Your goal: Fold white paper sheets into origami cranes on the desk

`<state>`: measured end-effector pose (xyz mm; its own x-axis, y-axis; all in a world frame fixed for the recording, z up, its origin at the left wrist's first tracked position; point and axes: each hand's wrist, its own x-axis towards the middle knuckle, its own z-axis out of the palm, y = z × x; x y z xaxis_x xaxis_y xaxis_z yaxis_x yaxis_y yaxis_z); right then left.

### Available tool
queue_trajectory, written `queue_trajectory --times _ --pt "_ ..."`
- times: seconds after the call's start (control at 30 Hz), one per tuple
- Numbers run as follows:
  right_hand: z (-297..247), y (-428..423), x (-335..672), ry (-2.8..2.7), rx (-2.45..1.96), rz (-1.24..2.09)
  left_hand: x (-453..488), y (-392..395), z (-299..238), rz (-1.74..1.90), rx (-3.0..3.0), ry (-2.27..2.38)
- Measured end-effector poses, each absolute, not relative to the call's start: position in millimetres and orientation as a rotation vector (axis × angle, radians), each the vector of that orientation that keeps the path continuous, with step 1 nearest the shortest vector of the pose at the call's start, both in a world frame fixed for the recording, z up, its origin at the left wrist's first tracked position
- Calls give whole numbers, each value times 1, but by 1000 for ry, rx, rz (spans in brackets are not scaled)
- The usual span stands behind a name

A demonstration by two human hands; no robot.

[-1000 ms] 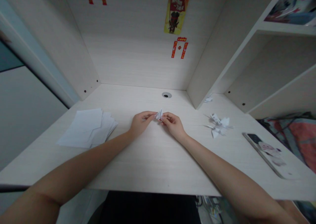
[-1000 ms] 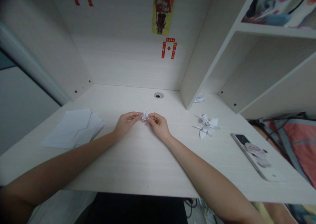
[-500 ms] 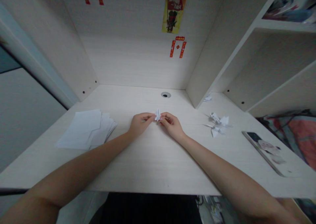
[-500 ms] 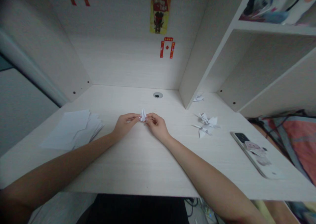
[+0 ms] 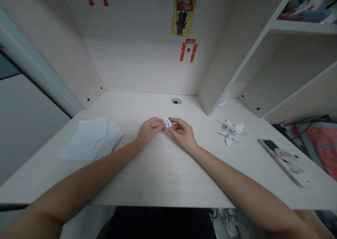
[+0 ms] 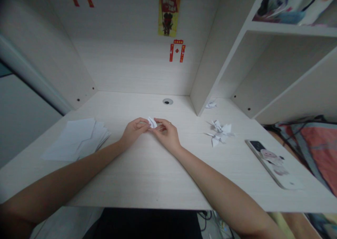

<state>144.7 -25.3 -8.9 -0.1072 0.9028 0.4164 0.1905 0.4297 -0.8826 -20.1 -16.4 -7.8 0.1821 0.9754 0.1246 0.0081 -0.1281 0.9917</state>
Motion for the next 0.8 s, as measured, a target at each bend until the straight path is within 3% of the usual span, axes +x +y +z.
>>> queue_trajectory --times 0.4,0.8 --pt "-18 -14 143 -1358 -912 1200 -17 -15 -7 1155 1290 955" --pt "-12 -15 145 -1314 -944 1239 -22 -13 -12 1320 1487 1106"
